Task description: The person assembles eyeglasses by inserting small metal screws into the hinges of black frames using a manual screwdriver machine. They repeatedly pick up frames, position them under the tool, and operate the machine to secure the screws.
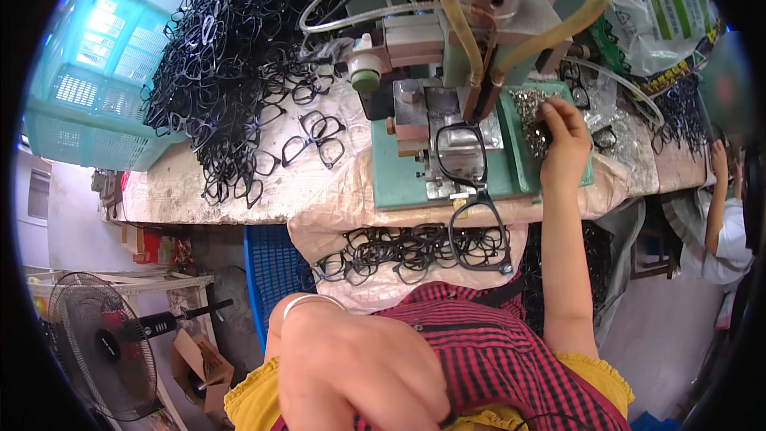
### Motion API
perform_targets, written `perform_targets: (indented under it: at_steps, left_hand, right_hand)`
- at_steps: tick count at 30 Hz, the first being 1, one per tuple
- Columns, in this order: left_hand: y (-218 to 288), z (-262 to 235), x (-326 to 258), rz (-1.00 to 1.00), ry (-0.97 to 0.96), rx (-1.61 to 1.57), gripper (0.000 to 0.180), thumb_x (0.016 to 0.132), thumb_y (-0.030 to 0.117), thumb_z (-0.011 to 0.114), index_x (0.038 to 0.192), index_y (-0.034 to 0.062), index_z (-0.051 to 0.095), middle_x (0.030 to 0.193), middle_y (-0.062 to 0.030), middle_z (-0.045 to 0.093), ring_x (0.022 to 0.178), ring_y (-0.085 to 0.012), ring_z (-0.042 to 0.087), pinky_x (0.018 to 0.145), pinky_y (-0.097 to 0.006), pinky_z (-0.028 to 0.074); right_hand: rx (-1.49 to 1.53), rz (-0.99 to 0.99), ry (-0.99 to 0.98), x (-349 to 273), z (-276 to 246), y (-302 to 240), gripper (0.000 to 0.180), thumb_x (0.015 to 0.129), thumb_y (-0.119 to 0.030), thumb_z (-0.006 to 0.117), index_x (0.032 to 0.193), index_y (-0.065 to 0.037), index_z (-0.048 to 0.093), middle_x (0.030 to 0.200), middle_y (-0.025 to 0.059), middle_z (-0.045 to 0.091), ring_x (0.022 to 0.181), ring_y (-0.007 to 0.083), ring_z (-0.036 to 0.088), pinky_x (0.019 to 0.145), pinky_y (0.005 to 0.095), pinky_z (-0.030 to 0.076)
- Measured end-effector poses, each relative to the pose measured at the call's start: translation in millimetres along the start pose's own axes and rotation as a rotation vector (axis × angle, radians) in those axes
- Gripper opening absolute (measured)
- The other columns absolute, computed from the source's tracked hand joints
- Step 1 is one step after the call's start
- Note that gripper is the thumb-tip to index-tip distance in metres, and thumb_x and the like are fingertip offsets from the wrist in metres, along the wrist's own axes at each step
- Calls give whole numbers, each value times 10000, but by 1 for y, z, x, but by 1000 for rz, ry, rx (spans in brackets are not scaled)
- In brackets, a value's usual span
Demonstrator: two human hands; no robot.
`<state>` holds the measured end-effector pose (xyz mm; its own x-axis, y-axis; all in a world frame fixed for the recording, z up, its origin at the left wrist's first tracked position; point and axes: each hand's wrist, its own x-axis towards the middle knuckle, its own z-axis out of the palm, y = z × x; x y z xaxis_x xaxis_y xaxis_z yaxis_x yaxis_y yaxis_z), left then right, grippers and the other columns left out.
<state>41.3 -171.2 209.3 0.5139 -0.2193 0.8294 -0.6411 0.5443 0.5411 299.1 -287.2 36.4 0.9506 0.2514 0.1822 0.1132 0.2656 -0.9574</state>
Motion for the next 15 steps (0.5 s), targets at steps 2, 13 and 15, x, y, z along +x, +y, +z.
perform_targets:
  at_steps: [2, 13, 15]
  left_hand:
    - [10, -17, -11, -15, -138, 2, 300, 926, 328, 731, 887, 31, 753, 865, -157, 698, 528, -183, 436, 447, -304, 316]
    - [5, -203, -250, -1243, 732, 2385, 284, 827, 348, 741, 839, 66, 713, 980, -142, 642, 964, -374, 575, 854, -471, 479]
    - [-3, -200, -265, -1013, 679, 2467, 202, 835, 258, 706, 842, 57, 680, 916, -161, 648, 905, -393, 580, 830, -480, 477]
  right_hand:
    - [-126, -12, -10, -22, 7, -21, 127, 909, -13, 682, 1035, -7, 696, 929, 10, 684, 856, 79, 607, 793, 223, 471]
    - [-268, -146, -140, -42, 14, -41, 119, 853, 12, 700, 969, 6, 724, 969, 36, 705, 928, 123, 633, 863, 251, 479]
    - [-264, -92, -106, -46, -13, -27, 147, 848, 20, 703, 994, 8, 717, 964, 46, 706, 921, 121, 634, 861, 250, 481]
